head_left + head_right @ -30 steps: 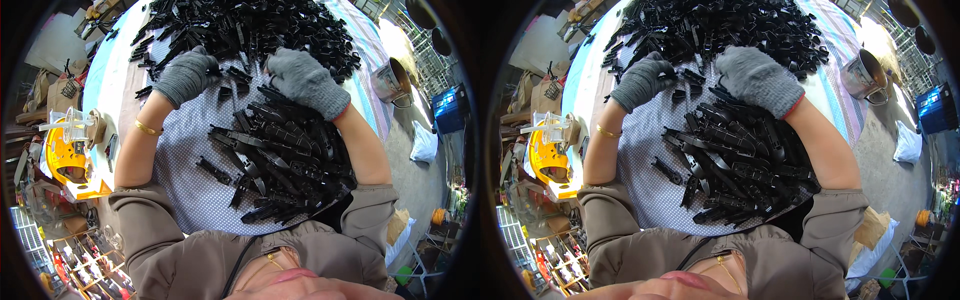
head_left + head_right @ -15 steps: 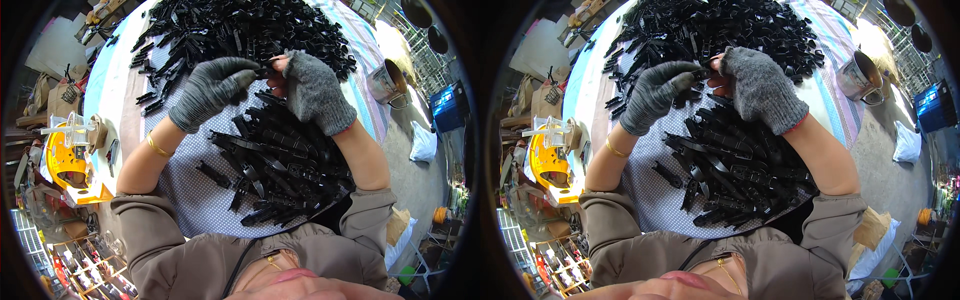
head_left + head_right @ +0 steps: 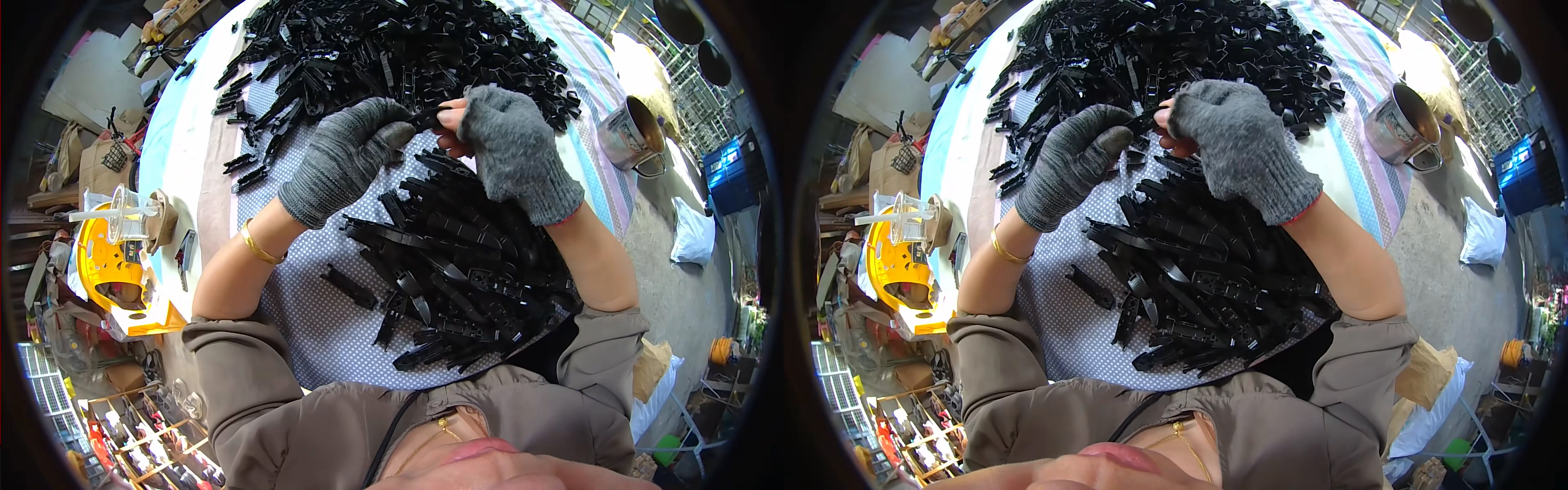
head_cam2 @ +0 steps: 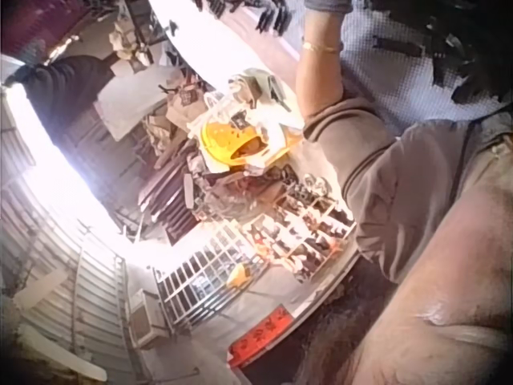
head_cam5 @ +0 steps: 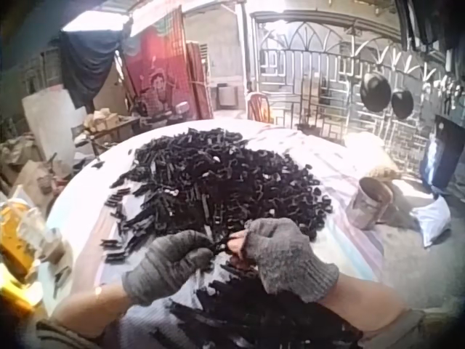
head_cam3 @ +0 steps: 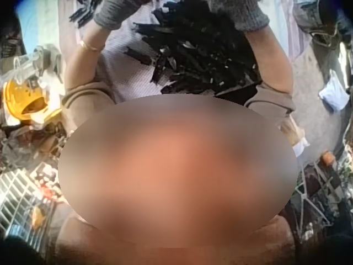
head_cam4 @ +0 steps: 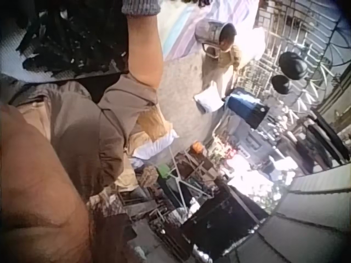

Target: Sort and inspect small black plastic components on a table.

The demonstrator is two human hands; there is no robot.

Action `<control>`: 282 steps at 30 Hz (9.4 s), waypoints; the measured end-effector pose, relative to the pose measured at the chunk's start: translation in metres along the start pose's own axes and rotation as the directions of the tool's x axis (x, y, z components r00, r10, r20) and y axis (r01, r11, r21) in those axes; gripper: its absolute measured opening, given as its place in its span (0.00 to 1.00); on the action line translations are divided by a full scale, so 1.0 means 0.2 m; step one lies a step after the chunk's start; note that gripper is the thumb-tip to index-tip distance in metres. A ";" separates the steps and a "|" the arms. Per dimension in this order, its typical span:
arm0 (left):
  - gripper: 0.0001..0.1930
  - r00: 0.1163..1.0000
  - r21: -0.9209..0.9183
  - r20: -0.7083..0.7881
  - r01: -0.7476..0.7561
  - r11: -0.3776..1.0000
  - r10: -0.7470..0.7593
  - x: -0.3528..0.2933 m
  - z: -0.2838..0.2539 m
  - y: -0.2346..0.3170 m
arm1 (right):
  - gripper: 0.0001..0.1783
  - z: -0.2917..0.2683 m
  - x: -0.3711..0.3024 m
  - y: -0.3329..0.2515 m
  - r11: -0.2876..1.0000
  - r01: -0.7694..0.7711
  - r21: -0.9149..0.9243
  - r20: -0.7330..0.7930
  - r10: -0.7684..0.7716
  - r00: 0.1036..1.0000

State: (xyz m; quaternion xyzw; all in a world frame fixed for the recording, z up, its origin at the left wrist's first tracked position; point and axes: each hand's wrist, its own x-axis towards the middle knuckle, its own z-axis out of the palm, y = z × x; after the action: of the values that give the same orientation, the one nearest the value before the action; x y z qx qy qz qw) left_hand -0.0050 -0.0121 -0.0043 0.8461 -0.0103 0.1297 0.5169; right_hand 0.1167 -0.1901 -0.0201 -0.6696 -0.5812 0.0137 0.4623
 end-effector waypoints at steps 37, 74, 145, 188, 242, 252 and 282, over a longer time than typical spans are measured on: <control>0.36 0.916 0.696 -0.152 0.367 0.618 -0.372 -0.26 -0.49 -0.34 | 0.16 0.17 0.15 0.03 0.884 0.175 -0.434 0.391 0.009 0.920; 0.16 0.990 0.688 0.034 0.077 0.722 -0.138 0.10 -0.14 -0.29 | 0.09 -0.02 0.21 0.04 0.963 -0.194 -0.188 0.134 0.221 0.966; 0.14 0.985 0.955 0.079 -0.031 0.293 -0.155 0.03 -0.25 -0.24 | 0.07 0.09 0.21 0.09 0.888 0.028 -0.460 0.084 0.012 0.996; 0.11 0.985 0.100 0.061 -0.166 0.981 0.161 -0.07 0.10 0.01 | 0.26 0.14 0.16 -0.22 0.670 -0.434 0.603 0.183 0.414 0.892; 0.15 0.965 -0.218 0.062 0.262 0.940 -0.254 -0.01 -0.10 0.01 | 0.15 0.02 0.18 -0.04 0.612 -0.603 0.511 0.192 0.603 0.774; 0.13 0.964 -0.055 0.079 0.260 0.964 -0.255 0.00 -0.12 -0.01 | 0.16 0.07 0.15 -0.08 0.862 -0.396 0.317 0.062 0.398 0.915; 0.11 0.994 0.511 0.024 -0.101 0.853 0.103 0.04 -0.29 -0.06 | 0.13 -0.06 0.16 0.14 0.617 -0.143 -0.774 0.039 0.273 0.961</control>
State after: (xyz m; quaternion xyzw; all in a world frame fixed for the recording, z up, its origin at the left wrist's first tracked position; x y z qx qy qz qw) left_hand -0.0080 0.0446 0.0125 0.9509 -0.0190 0.1568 0.2662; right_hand 0.1551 -0.1686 -0.0144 -0.8614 -0.4841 -0.1280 0.0853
